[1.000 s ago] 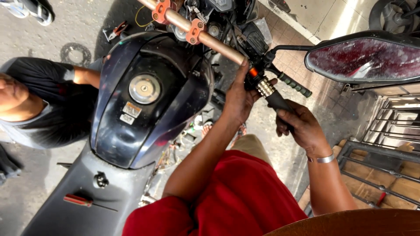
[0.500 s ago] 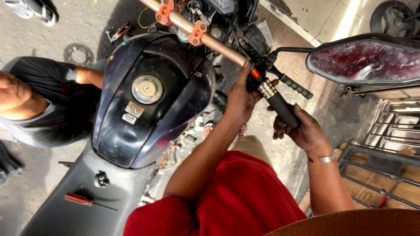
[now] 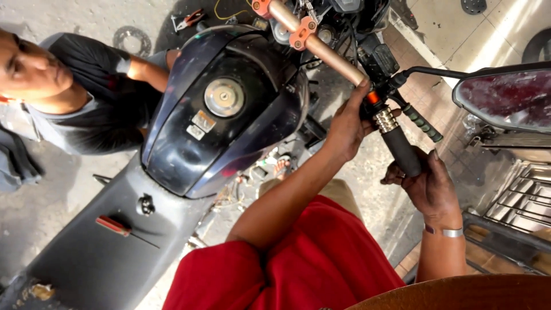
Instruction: Adjusting and testing the throttle assembly and handlebar controls on a motorcycle.
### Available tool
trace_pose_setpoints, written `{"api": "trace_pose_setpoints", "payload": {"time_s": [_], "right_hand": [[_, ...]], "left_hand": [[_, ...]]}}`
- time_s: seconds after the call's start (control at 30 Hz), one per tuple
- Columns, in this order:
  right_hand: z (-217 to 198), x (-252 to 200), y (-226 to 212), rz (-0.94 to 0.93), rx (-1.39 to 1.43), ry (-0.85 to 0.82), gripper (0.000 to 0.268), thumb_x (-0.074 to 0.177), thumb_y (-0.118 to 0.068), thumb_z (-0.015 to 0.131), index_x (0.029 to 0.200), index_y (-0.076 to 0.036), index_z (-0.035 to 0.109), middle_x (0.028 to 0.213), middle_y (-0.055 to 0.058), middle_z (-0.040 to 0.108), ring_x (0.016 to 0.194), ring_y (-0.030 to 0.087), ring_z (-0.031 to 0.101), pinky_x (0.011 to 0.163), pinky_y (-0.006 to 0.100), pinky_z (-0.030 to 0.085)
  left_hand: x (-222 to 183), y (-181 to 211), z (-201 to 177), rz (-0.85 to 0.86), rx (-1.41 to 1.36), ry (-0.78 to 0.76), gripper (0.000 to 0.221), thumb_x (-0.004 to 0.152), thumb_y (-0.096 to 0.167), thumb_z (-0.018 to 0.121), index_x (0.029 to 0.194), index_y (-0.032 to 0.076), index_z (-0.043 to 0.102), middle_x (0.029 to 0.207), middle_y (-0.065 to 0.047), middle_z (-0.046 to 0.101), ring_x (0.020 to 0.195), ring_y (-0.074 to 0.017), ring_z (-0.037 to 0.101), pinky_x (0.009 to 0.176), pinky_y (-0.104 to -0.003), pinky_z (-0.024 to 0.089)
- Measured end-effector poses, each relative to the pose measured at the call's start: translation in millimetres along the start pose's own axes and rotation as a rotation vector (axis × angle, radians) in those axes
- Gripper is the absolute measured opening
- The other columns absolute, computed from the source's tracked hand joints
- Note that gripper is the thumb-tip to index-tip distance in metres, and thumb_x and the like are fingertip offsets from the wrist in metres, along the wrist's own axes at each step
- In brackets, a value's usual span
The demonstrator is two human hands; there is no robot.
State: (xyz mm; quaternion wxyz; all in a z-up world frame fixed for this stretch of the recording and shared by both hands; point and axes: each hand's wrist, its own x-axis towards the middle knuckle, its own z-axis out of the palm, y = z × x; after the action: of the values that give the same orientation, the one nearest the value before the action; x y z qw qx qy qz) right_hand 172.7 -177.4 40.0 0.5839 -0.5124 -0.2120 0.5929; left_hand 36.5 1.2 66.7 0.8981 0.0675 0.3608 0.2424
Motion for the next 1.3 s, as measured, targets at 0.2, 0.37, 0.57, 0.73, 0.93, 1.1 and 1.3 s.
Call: {"api": "trace_pose_setpoints", "payload": {"time_s": [0.2,0.37,0.57,0.73,0.93,1.1,1.3], "right_hand": [[-3,-1,3,-0.014,0.023,0.013,0.059,0.094,-0.053,0.053,0.118,0.0,0.056,0.081,0.02,0.065,0.077,0.029,0.065,0.072,0.047,0.054],[0,-1,3,-0.022,0.017,0.017,0.056,0.095,-0.052,0.053,0.118,0.0,0.056,0.08,0.019,0.065,0.078,0.03,0.065,0.072,0.047,0.054],[2,-2,1,-0.014,-0.029,0.015,0.059,0.094,-0.053,0.053,0.121,0.001,0.055,0.08,0.018,0.065,0.078,0.029,0.065,0.073,0.045,0.054],[9,-1,-2,-0.023,-0.04,0.026,0.058,0.095,-0.051,0.052,0.119,0.002,0.056,0.078,0.018,0.065,0.076,0.029,0.065,0.072,0.045,0.054],[9,4,2,0.013,-0.018,0.017,0.065,0.092,-0.053,0.055,0.122,0.006,0.055,0.075,0.011,0.063,0.072,0.025,0.064,0.069,0.043,0.054],[2,7,13,-0.01,-0.124,0.083,0.05,0.099,-0.036,0.045,0.12,0.008,0.057,0.069,0.02,0.061,0.066,0.032,0.069,0.067,0.041,0.055],[19,2,3,-0.026,-0.19,0.144,0.045,0.099,-0.031,0.049,0.117,0.01,0.058,0.067,0.018,0.057,0.062,0.033,0.066,0.064,0.035,0.05]], "left_hand": [[-6,3,2,0.007,0.01,-0.013,0.11,0.058,0.056,0.062,0.148,0.007,0.022,0.146,-0.019,0.038,0.087,-0.0259,0.064,0.088,-0.038,0.05],[-1,-1,0,0.004,0.014,0.01,0.101,0.061,0.055,0.062,0.145,0.007,0.033,0.122,-0.015,0.057,0.089,-0.0244,0.062,0.084,-0.038,0.051],[-6,2,3,0.006,0.004,0.019,0.097,0.063,0.054,0.061,0.143,0.006,0.036,0.121,-0.013,0.058,0.091,-0.0253,0.062,0.089,-0.04,0.049],[-3,-1,1,0.024,-0.024,-0.043,0.084,0.07,0.052,0.06,0.138,0.007,0.039,0.116,-0.013,0.059,0.079,-0.0268,0.066,0.082,-0.038,0.052],[-5,-2,1,0.026,-0.037,-0.063,0.089,0.069,0.051,0.06,0.143,0.01,0.031,0.128,-0.013,0.054,0.078,-0.027,0.066,0.084,-0.039,0.052],[0,-7,0,0.123,-0.026,-0.005,0.091,0.071,0.057,0.071,0.133,-0.003,0.042,0.106,-0.025,0.058,0.088,-0.0371,0.064,0.083,-0.051,0.05],[0,-10,1,0.124,-0.027,0.0,0.091,0.071,0.058,0.071,0.133,-0.003,0.043,0.106,-0.025,0.058,0.088,-0.0368,0.064,0.082,-0.051,0.05]]}}
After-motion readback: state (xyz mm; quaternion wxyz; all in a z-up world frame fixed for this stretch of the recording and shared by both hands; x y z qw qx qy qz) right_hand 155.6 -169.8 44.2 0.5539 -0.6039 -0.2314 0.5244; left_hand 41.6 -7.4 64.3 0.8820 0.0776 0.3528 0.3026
